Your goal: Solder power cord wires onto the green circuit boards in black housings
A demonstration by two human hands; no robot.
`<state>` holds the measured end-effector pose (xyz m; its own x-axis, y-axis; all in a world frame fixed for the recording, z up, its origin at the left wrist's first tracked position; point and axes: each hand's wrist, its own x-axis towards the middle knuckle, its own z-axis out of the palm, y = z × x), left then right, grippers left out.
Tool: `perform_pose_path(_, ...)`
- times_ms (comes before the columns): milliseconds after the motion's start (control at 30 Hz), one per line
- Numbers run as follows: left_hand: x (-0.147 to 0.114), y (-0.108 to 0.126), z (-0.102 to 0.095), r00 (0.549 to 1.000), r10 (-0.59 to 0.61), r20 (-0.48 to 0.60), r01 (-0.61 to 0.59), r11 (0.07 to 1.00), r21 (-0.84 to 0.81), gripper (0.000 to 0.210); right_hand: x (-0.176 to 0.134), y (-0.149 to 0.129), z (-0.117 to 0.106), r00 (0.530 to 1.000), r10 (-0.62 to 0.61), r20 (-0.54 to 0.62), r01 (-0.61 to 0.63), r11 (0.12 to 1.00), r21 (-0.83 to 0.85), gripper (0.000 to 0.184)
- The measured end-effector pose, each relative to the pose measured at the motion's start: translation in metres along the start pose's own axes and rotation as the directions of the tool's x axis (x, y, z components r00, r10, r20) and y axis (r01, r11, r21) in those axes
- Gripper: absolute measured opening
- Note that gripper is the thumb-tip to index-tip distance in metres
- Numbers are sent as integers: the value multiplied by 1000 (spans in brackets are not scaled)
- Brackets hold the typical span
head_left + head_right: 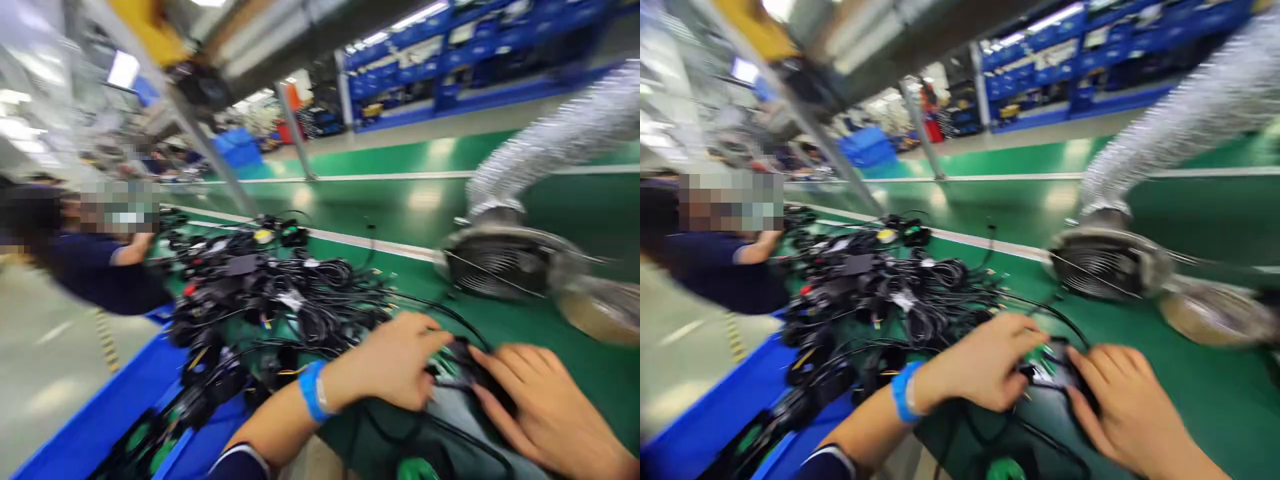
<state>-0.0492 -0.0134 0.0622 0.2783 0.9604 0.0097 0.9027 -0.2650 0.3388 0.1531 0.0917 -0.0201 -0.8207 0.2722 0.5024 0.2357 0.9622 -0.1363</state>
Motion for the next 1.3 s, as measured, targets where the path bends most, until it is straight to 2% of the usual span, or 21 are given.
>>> perform_pose_path(67, -3, -16, -5, 999, -6, -48, -1, 988, -156, 52, 1, -8, -10, 988, 61, 140, -55, 998, -44, 24)
perform_pose_path(133, -4, -26, -6, 998, -44, -35, 36, 980, -198, 39, 11, -10, -10, 974, 62, 216, -70, 997, 31, 34)
perform_pose_path(233, -6, -27, -5, 988, -137, 67, 142, 986, -85, 18, 23, -6, -3, 952, 50, 301, -90, 989, 121, 51)
perform_pose_path(267, -7, -24, -3, 979, -170, 113, 175, 984, -37, 10, 24, -5, -1, 945, 66, 321, -109, 987, 121, 52)
perform_pose_path(300, -7, -20, -1, 967, -201, 154, 203, 979, 2, 11, 23, -3, 0, 939, 91, 330, -133, 985, 106, 52)
perform_pose_path(367, -5, -12, 4, 946, -258, 194, 256, 966, 34, 39, 20, 0, 1, 936, 149, 319, -177, 982, 62, 52)
perform_pose_path(433, 0, -4, 11, 939, -289, 184, 289, 957, 32, 56, 16, 3, -1, 937, 176, 301, -198, 979, 44, 52)
perform_pose_path(500, 6, 1, 18, 943, -281, 178, 280, 959, 32, 52, 14, 5, -3, 938, 176, 300, -201, 978, 57, 51)
perform_pose_path(633, 17, -2, 22, 956, -221, 193, 215, 975, 54, 11, 14, 6, -6, 932, 150, 329, -194, 976, 103, 52)
perform_pose_path(900, 30, -8, 18, 944, -244, 224, 181, 946, 270, 23, 24, 5, -7, 929, 171, 329, -199, 978, 54, 45)
perform_pose_path(1000, 28, -12, 19, 946, -236, 221, 192, 960, 203, 22, 29, 3, -9, 914, 193, 356, -207, 978, 0, 42)
perform_pose_path(1100, 25, -16, 19, 975, -170, 146, 160, 984, 83, 26, 32, 0, -10, 905, 205, 372, -209, 977, -28, 41)
perform_pose_path(1167, 24, -16, 20, 986, -134, 100, 129, 990, 55, 26, 31, 0, -8, 914, 196, 355, -202, 979, -18, 41)
perform_pose_path(1300, 27, -11, 24, 991, -67, 114, 63, 997, 41, 37, 23, 2, 2, 948, 166, 270, -177, 984, 17, 47)
